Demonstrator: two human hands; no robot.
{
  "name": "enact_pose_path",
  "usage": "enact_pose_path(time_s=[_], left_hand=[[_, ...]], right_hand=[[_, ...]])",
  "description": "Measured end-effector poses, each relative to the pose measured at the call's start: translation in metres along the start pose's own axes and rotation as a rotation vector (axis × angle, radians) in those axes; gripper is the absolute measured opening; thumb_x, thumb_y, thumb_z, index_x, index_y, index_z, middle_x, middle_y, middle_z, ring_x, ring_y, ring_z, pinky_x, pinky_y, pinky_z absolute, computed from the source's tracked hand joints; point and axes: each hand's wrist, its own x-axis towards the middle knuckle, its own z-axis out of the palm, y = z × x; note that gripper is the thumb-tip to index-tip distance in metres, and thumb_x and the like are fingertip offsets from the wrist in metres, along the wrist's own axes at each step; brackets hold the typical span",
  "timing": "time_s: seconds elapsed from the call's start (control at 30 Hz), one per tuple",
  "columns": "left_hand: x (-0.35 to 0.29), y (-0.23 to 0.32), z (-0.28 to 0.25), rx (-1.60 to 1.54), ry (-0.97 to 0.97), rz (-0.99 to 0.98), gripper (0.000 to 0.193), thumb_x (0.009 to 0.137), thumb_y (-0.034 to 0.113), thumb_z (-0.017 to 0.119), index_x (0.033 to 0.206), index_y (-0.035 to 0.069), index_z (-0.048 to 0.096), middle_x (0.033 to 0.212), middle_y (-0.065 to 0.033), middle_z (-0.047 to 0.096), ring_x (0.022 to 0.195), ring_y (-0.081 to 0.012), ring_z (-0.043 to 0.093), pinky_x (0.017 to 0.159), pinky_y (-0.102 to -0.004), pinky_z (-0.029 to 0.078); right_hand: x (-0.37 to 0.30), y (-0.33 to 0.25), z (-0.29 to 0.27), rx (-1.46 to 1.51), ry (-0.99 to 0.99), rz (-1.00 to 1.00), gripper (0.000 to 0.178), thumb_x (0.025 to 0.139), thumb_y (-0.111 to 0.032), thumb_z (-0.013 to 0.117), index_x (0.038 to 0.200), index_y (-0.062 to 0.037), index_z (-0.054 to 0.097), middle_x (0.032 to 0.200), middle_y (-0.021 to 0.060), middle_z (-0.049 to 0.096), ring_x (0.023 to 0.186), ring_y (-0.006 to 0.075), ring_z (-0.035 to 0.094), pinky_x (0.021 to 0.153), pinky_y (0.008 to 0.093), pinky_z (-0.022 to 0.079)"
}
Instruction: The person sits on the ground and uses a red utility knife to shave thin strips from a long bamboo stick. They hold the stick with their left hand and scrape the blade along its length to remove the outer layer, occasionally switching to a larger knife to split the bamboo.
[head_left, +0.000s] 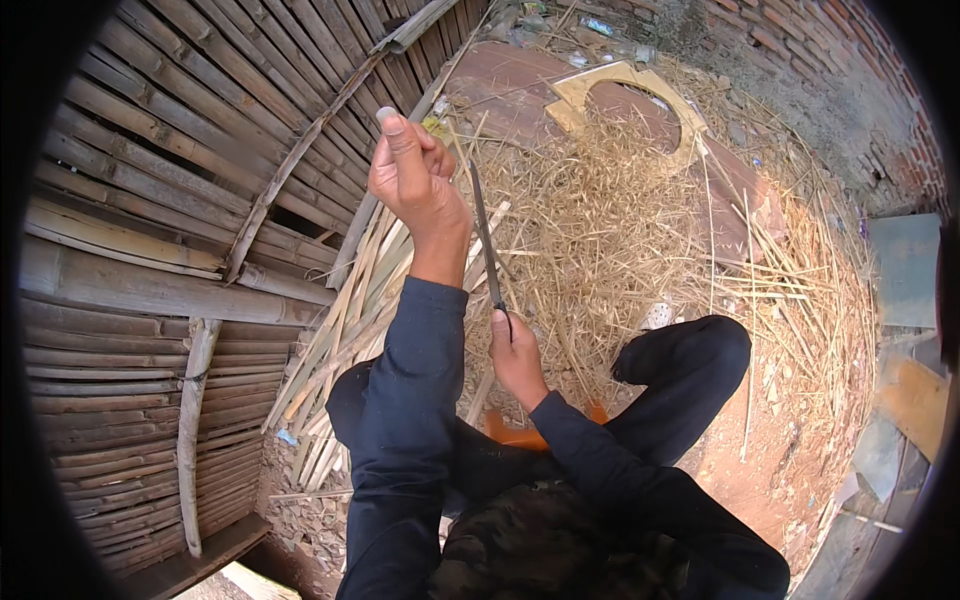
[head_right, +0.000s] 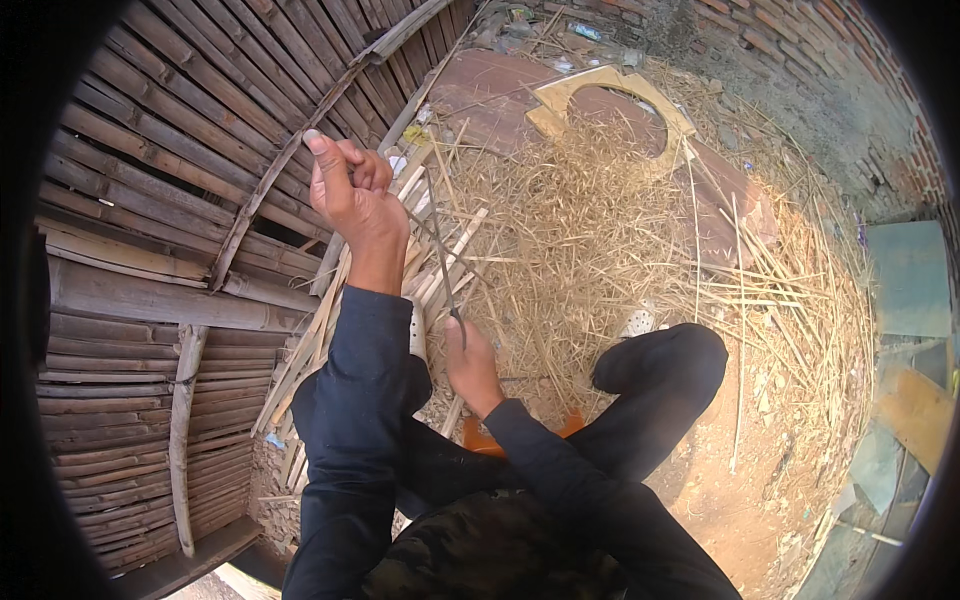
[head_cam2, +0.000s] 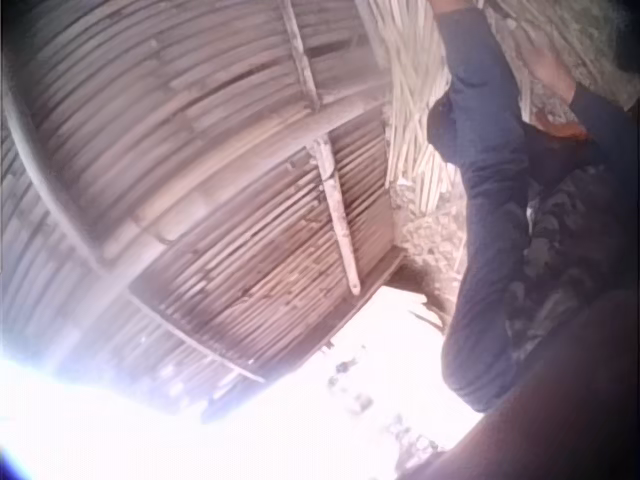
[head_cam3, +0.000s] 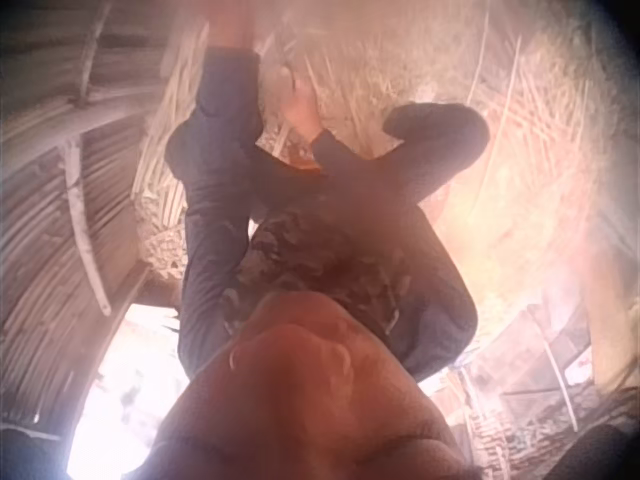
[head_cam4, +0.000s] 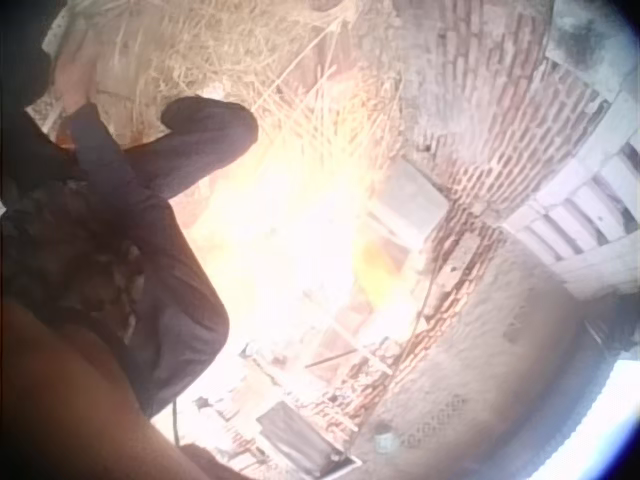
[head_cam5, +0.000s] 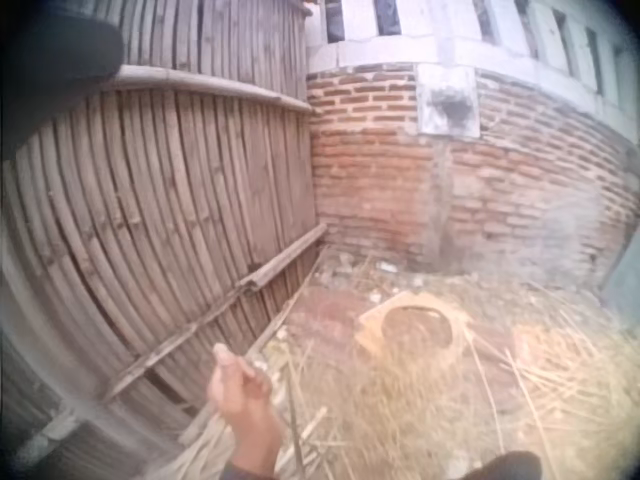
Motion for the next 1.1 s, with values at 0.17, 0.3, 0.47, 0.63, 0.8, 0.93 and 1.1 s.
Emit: enact_pose_path(time_s=[0.17, 0.3, 0.47, 0.63, 0.8, 0.93, 1.1], left_hand=[[0.004, 0.000, 0.001, 0.017, 0.018, 0.004, 0.045, 0.093, 0.043, 0.057, 0.067, 0.009, 0.044, 0.054, 0.0029, 0.033, 0.047, -0.0055, 0.028, 0.044, -0.0212, 0.022], [0.001, -0.002, -0.001, 0.005, 0.029, 0.036, 0.046, 0.092, 0.045, 0.059, 0.068, 0.009, 0.045, 0.054, 0.0027, 0.033, 0.046, -0.0056, 0.028, 0.044, -0.0213, 0.022], [0.000, 0.000, 0.001, -0.007, 0.075, 0.058, 0.044, 0.095, 0.039, 0.057, 0.067, 0.007, 0.044, 0.058, 0.0027, 0.036, 0.048, -0.0039, 0.026, 0.044, -0.0217, 0.018], [0.010, -0.001, -0.003, 0.003, 0.166, 0.058, 0.043, 0.095, 0.039, 0.057, 0.066, 0.010, 0.043, 0.058, 0.0032, 0.036, 0.047, -0.0033, 0.025, 0.044, -0.0214, 0.018], [0.008, -0.002, -0.005, 0.020, 0.129, 0.093, 0.046, 0.095, 0.042, 0.056, 0.065, 0.010, 0.042, 0.055, 0.0044, 0.031, 0.047, -0.0034, 0.024, 0.044, -0.0218, 0.016], [0.009, -0.002, -0.001, 0.026, 0.120, 0.067, 0.047, 0.095, 0.042, 0.055, 0.065, 0.010, 0.041, 0.053, 0.0047, 0.030, 0.047, -0.0040, 0.022, 0.044, -0.0226, 0.017], [0.005, -0.004, 0.007, 0.014, 0.081, 0.082, 0.046, 0.096, 0.040, 0.054, 0.064, 0.010, 0.040, 0.053, 0.0041, 0.029, 0.046, -0.0047, 0.021, 0.044, -0.0231, 0.016]], right_hand=[[0.021, 0.051, 0.010, -0.100, 0.018, -0.045, 0.041, 0.102, -0.033, 0.043, 0.076, -0.0024, 0.051, 0.057, -0.0003, 0.043, 0.051, 0.0089, 0.043, 0.050, 0.0277, 0.037], [0.032, 0.049, -0.004, -0.179, -0.066, 0.047, 0.035, 0.100, -0.029, 0.045, 0.082, 0.0007, 0.053, 0.068, 0.0153, 0.051, 0.064, 0.0300, 0.051, 0.060, 0.0360, 0.041], [0.011, -0.002, 0.015, -0.004, -0.028, -0.049, 0.033, 0.099, -0.027, 0.044, 0.088, 0.0026, 0.055, 0.075, 0.0241, 0.057, 0.073, 0.0426, 0.057, 0.068, 0.0448, 0.044], [0.021, 0.173, -0.008, -0.366, 0.013, 0.181, 0.042, 0.098, -0.035, 0.043, 0.090, 0.0033, 0.058, 0.072, 0.0222, 0.057, 0.067, 0.0365, 0.054, 0.066, 0.0427, 0.044], [0.029, 0.074, -0.013, -0.167, -0.106, 0.130, 0.038, 0.097, -0.032, 0.046, 0.101, 0.0028, 0.060, 0.087, 0.0267, 0.062, 0.086, 0.0423, 0.061, 0.074, 0.0428, 0.046], [0.018, 0.083, 0.002, -0.128, -0.042, 0.076, 0.038, 0.098, -0.033, 0.045, 0.101, 0.0019, 0.061, 0.089, 0.0274, 0.062, 0.089, 0.0414, 0.062, 0.076, 0.0410, 0.047], [0.005, 0.257, -0.039, -0.375, -0.047, 0.508, 0.052, 0.095, -0.045, 0.044, 0.092, 0.0030, 0.063, 0.078, 0.0225, 0.061, 0.077, 0.0388, 0.059, 0.072, 0.0424, 0.046]])
